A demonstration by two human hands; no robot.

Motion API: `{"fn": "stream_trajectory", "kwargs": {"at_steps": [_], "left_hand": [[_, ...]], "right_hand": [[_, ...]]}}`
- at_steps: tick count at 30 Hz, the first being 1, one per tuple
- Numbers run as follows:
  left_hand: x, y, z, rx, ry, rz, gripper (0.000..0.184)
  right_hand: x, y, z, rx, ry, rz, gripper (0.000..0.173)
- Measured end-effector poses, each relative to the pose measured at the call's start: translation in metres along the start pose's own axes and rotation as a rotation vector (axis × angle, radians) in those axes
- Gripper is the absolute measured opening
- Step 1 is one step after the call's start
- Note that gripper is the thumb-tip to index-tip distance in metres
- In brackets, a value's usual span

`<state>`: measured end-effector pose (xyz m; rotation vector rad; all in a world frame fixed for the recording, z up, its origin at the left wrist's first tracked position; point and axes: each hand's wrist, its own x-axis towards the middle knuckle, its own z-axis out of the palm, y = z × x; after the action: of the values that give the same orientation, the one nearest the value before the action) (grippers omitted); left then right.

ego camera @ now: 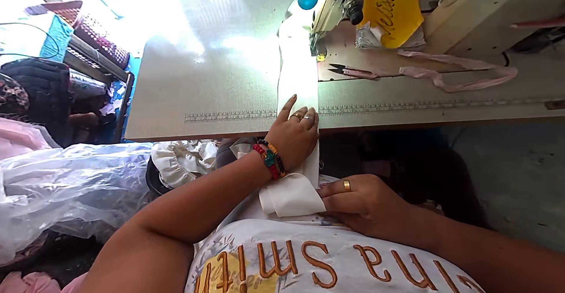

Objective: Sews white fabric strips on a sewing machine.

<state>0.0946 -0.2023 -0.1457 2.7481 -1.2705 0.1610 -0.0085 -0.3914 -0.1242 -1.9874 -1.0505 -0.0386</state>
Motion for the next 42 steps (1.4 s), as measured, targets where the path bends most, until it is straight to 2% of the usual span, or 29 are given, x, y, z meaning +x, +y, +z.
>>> {"fn": "stream_trajectory", "kwargs": {"at_steps": [2,7,14,17,19,22,26,33,37,42], "left_hand": [[0.010,-0.012,0.001,0.009,-0.028,0.019,0.041],[0.046,-0.052,0.010,-0.007,0.032,0.115,0.041],[0.087,-0.091,0.012,0.046,-0.026,0.144,0.044],[0.085,-0.090,0.015,0.047,0.085,0.237,0.030],[0.071,-0.073,0.016,-0.041,0.139,0.184,0.029],[0.038,-0.046,0.010,-0.188,0.104,0.068,0.032],[0.013,-0.037,0.007,-0.254,0.098,0.071,0.033],[0.036,-0.066,0.014,-0.300,0.127,0.166,0.035],[0.056,-0.090,0.018,-0.314,0.132,0.128,0.033],[0.079,-0.112,0.020,-0.367,0.128,0.042,0.031]], "right_hand": [[0.006,0.010,-0.003,-0.049,0.006,0.001,0.021],[0.016,0.043,0.000,-0.203,0.040,-0.001,0.023],[0.034,0.080,-0.013,-0.454,0.026,-0.056,0.023],[0.041,0.089,-0.018,-0.537,0.030,-0.073,0.022],[0.044,0.093,-0.016,-0.558,0.082,-0.063,0.021],[0.040,0.092,-0.011,-0.559,0.112,-0.060,0.021],[0.035,0.091,-0.014,-0.564,0.075,-0.082,0.023],[0.052,0.121,-0.041,-0.544,-0.015,-0.189,0.021],[0.073,0.149,-0.053,-0.564,0.018,-0.237,0.023],[0.092,0.169,-0.055,-0.579,0.112,-0.120,0.025]]}}
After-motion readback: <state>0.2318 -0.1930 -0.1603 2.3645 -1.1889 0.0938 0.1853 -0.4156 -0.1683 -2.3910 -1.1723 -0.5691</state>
